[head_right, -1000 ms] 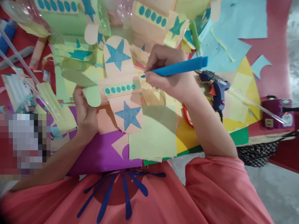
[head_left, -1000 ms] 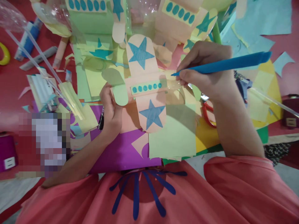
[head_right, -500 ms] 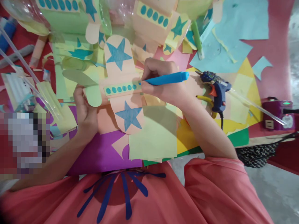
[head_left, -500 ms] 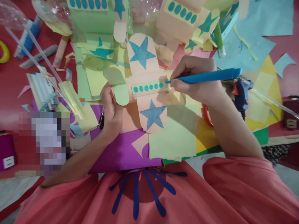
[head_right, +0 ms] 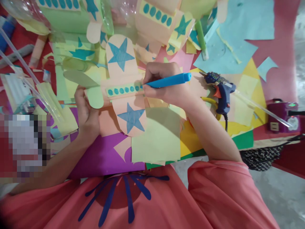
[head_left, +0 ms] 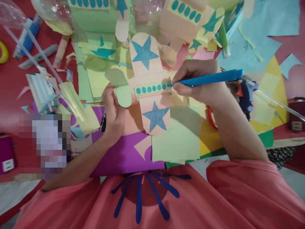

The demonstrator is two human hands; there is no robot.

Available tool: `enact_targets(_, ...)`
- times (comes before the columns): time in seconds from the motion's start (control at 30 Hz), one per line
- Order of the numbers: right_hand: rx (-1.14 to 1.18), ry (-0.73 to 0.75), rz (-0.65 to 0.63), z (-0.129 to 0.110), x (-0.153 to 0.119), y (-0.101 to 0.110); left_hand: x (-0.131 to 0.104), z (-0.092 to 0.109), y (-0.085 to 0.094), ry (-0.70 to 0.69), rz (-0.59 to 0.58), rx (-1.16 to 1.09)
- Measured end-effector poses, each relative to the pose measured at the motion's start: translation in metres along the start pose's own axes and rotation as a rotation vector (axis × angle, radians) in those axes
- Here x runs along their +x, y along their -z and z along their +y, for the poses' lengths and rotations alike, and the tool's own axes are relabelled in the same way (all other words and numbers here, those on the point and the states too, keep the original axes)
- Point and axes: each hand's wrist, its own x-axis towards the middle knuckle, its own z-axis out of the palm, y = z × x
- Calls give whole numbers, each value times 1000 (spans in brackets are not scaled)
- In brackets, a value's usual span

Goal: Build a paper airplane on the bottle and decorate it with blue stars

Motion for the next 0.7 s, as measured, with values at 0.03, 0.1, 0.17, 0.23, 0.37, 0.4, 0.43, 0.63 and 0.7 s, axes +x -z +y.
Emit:
enact_targets(0.03, -3, 9, -4, 1, 0, 0, 0, 0, 0, -3, 3, 0)
enact_targets(0.1, -7, 28, -19, 2, 1, 0, 0, 0, -1, -17, 15, 2)
enact_targets(0.17, -2, 39, -40, 4, 1, 1, 0, -1, -1, -38, 26, -4)
enact_targets(0.23, 3, 48, -45, 5, 2, 1, -1, -4, -2, -68, 38, -13)
enact_targets(0.37, -40, 55, -35, 6, 2, 3, -1, -7, -3, -99, 44, -26)
enact_targets(0.4, -46, 55, -35, 7, 3, 3, 0, -8, -3, -105, 42, -30)
enact_targets(0.43, -47, 55, -29, 7, 3, 3, 0, -8, -3, -113, 44, -34)
enact_targets(0.63, -1, 88, 17, 11, 3, 2, 1, -8, -4, -149, 68, -62)
enact_targets(0.7, -2, 91, 24, 13, 3, 2, 1, -10, -4, -159, 61, -76)
